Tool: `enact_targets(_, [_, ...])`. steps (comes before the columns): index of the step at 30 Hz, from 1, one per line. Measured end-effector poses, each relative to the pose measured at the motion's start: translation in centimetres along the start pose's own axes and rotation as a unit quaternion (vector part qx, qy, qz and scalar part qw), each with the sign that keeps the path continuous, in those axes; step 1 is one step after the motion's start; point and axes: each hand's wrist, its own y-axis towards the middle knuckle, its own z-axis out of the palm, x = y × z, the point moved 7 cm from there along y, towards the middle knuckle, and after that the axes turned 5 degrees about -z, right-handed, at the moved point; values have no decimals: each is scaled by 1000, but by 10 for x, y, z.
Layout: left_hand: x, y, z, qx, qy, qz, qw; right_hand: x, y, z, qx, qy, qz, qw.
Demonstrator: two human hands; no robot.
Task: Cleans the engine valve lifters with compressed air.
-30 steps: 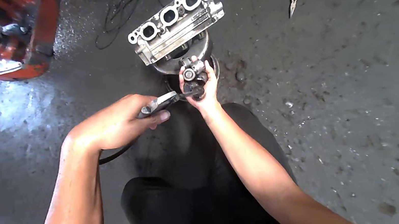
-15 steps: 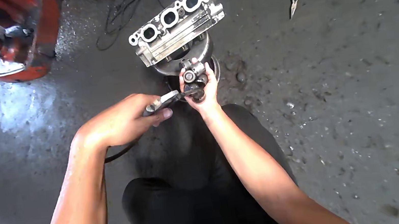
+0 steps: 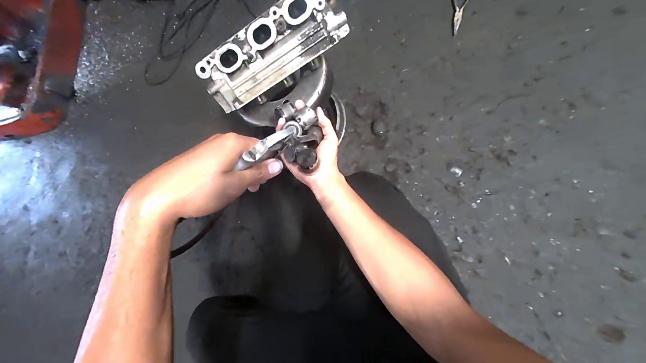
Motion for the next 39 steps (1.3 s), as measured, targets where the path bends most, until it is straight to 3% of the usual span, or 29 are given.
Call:
enact_targets(10, [28,-5,-29,-91,14,-59,994,2,-7,5,-2,51,8,999])
enact_targets(29, [34,-33,-28,-74,-78,-42,993,6,-23,13,59,1,28,998])
enact_targets(39, [17,-34,-15,-28,-59,-22,998,3,-17,10,27,30,21,999])
